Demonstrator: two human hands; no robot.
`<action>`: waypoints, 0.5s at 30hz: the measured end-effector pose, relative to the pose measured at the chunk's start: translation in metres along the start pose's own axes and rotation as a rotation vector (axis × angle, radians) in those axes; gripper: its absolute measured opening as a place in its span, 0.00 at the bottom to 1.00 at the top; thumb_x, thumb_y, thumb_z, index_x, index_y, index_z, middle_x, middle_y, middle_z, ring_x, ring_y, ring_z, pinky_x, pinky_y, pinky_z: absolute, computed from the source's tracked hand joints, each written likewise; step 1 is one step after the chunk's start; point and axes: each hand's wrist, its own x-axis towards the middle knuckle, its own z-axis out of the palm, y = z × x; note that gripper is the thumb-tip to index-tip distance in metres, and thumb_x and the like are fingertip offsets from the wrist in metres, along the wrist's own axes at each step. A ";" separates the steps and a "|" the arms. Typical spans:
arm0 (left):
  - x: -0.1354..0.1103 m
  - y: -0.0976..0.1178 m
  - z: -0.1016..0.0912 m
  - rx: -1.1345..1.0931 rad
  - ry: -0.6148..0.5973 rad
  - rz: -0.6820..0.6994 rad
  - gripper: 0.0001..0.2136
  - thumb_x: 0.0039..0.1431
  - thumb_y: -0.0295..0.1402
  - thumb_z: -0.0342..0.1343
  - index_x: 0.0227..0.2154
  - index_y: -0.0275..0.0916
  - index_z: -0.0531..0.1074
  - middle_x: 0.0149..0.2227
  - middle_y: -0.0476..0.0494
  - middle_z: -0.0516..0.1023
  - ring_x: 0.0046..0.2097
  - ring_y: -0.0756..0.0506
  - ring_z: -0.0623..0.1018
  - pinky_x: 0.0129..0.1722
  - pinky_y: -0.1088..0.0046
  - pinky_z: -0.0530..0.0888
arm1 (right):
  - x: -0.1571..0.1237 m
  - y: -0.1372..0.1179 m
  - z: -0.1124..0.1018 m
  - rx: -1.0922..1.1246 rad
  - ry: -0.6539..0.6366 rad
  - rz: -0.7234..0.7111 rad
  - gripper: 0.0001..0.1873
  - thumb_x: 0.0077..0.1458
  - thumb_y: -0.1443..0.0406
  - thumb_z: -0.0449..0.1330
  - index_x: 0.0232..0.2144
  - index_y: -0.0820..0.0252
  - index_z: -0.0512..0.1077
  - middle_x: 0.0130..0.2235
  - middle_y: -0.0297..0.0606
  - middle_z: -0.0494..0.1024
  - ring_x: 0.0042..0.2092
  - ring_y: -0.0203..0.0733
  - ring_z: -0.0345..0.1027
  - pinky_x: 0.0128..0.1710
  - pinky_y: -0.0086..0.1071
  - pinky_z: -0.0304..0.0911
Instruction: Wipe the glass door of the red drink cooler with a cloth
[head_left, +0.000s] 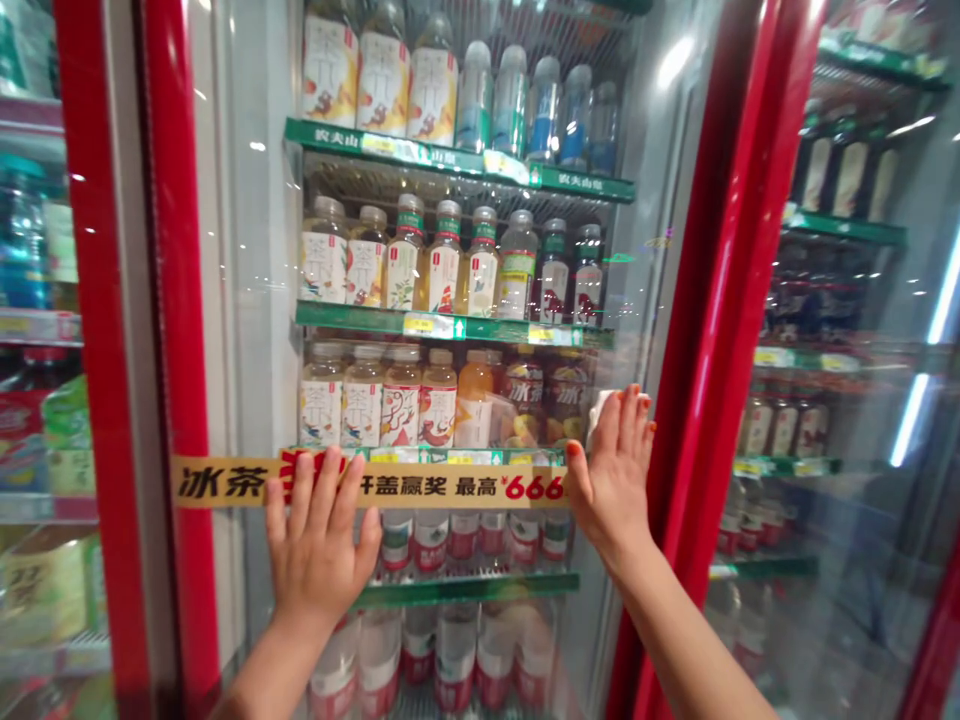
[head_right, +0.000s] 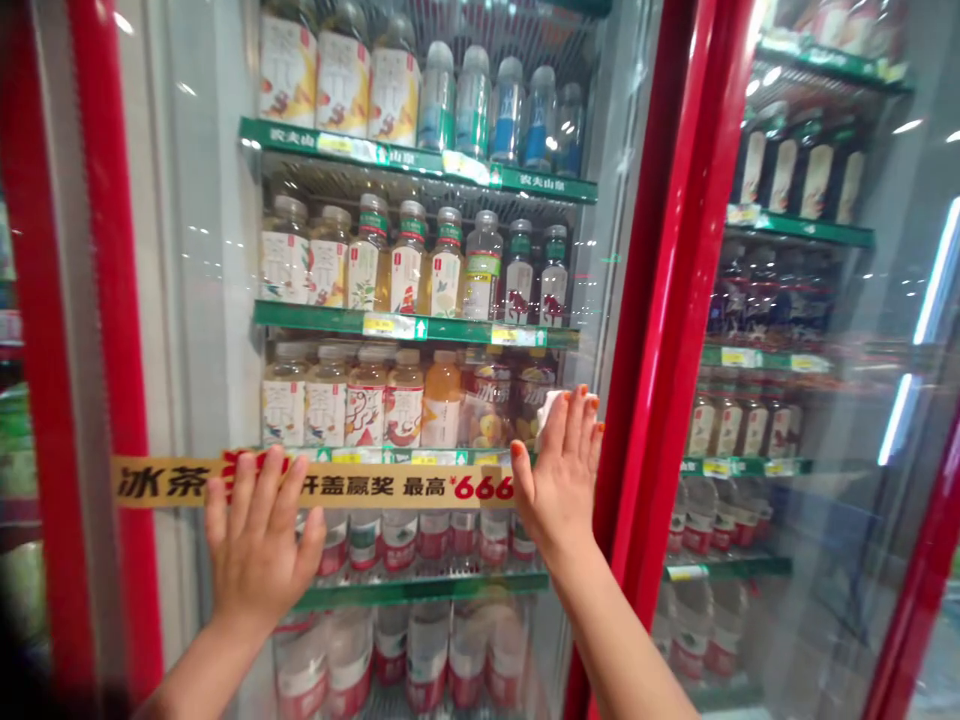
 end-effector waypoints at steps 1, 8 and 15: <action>-0.001 0.000 0.000 0.004 -0.003 0.001 0.39 0.70 0.32 0.58 0.79 0.45 0.48 0.82 0.46 0.46 0.83 0.41 0.44 0.83 0.50 0.40 | -0.003 -0.013 0.004 0.016 0.003 0.062 0.46 0.76 0.50 0.45 0.80 0.68 0.29 0.82 0.53 0.29 0.83 0.59 0.22 0.78 0.67 0.43; -0.002 -0.003 -0.001 -0.004 -0.029 -0.003 0.39 0.70 0.33 0.58 0.79 0.47 0.47 0.82 0.48 0.45 0.83 0.42 0.43 0.82 0.51 0.39 | -0.133 -0.065 0.012 0.233 -0.092 -0.724 0.39 0.71 0.44 0.55 0.76 0.52 0.61 0.80 0.30 0.54 0.82 0.42 0.37 0.81 0.38 0.37; -0.004 -0.002 0.000 -0.004 -0.033 -0.020 0.39 0.71 0.34 0.57 0.80 0.48 0.46 0.82 0.50 0.44 0.83 0.42 0.42 0.83 0.52 0.38 | -0.147 -0.055 0.027 0.053 0.002 0.313 0.42 0.76 0.55 0.42 0.80 0.69 0.32 0.81 0.61 0.34 0.83 0.63 0.23 0.75 0.76 0.42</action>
